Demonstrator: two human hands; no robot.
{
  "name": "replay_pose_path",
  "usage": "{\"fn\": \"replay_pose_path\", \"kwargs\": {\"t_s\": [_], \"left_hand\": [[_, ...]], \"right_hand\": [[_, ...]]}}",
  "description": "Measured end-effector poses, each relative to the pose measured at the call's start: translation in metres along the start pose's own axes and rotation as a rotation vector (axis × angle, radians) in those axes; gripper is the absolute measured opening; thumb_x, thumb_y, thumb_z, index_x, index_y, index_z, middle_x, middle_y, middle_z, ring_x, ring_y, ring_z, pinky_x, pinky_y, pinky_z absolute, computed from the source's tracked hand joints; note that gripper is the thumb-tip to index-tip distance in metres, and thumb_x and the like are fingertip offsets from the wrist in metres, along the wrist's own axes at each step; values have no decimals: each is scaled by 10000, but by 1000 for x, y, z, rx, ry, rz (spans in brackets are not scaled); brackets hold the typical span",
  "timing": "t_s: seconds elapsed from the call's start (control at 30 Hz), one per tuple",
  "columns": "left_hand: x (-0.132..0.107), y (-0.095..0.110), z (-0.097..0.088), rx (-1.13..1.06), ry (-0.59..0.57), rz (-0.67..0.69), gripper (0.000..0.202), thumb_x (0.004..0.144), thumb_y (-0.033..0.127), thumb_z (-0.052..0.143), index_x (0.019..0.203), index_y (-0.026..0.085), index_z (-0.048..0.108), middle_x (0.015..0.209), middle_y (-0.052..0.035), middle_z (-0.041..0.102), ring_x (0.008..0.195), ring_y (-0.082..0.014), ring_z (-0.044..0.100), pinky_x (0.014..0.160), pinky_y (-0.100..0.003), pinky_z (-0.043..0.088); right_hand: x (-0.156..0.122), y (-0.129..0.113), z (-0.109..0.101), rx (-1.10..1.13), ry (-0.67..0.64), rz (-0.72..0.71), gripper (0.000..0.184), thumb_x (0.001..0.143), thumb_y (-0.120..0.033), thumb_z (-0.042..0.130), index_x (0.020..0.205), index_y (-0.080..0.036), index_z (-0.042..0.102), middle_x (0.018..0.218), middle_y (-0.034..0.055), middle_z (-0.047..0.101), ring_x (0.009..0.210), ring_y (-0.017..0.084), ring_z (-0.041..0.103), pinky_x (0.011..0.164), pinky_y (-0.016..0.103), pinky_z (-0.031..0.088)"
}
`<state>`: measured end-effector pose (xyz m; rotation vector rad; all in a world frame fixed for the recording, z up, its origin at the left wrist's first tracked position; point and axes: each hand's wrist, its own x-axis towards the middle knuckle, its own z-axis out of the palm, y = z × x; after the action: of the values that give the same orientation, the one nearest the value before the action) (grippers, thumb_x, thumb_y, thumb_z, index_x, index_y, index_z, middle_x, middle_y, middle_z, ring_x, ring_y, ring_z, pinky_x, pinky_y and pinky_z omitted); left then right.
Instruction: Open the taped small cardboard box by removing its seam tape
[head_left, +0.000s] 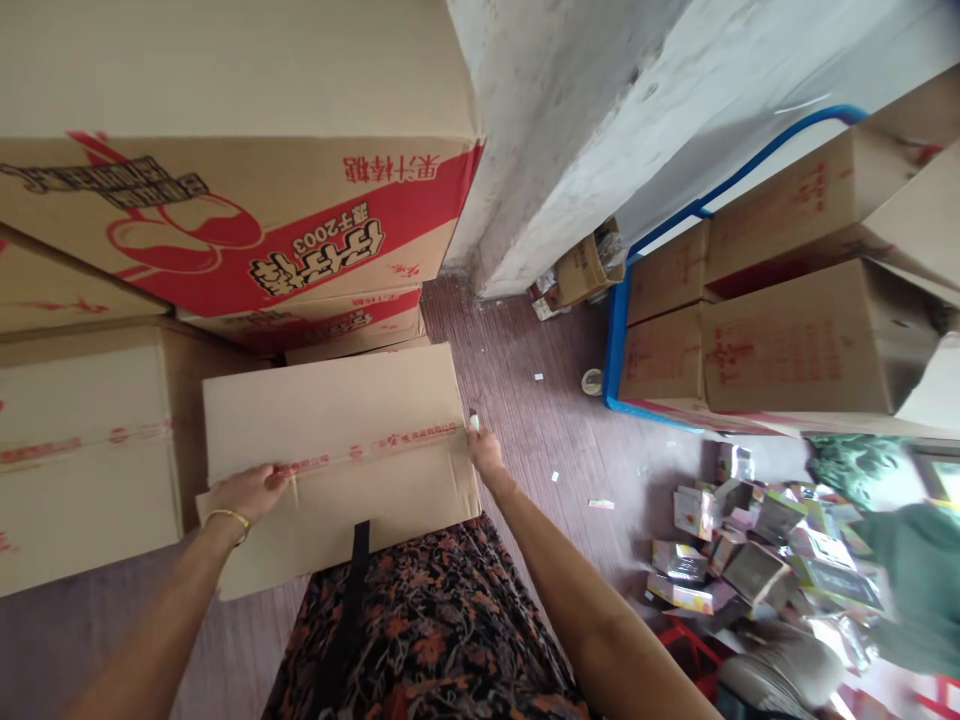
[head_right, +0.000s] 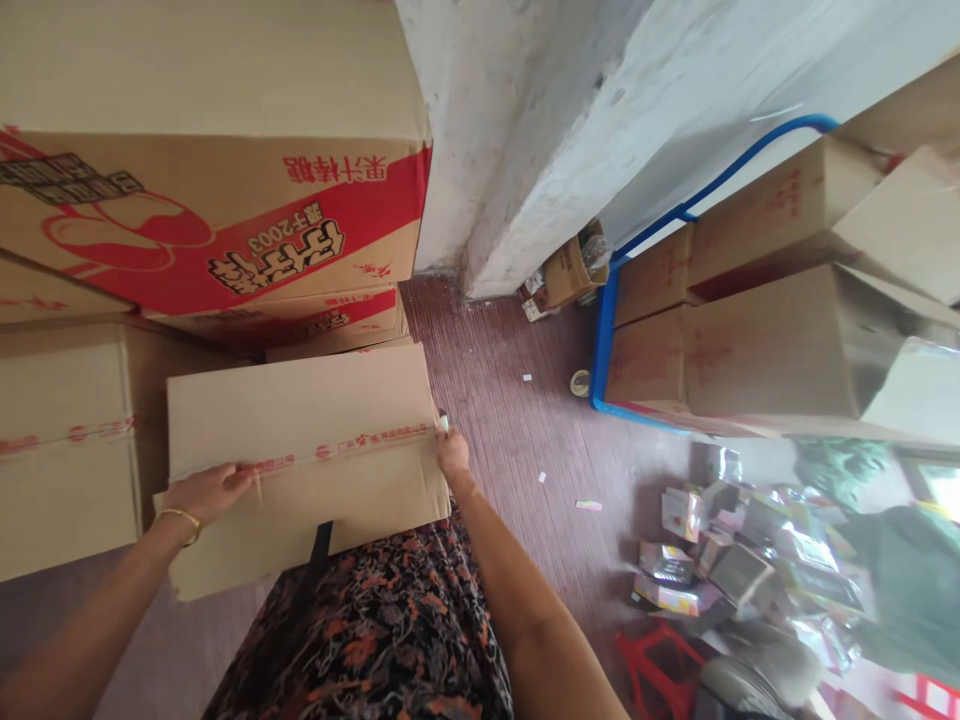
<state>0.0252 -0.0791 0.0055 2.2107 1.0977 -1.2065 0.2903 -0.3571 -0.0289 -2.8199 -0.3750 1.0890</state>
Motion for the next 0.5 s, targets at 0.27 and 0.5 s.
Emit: {"fn": "replay_pose_path", "kwargs": {"t_s": [0.27,0.5], "left_hand": [[-6,-5,4,-7,21,18,466,915,531,289,1070,233,612,1158,-86,655,1097,-283,582,879,-380,393],[-17,-7,16,20,75,70,432,947,456,254,957,208,607,1108,-74,672,1068,-245,594,850,-361,382]], "right_hand": [[-9,-8,-10,27,-55,-129,380,985,-288,320,1109,-114,633,1019,118,707,913,193,654,744,240,469],[-13,-4,-22,-55,-173,-310,358,969,-314,378,1137,-136,639,1051,108,706,974,212,647,807,261,468]]}}
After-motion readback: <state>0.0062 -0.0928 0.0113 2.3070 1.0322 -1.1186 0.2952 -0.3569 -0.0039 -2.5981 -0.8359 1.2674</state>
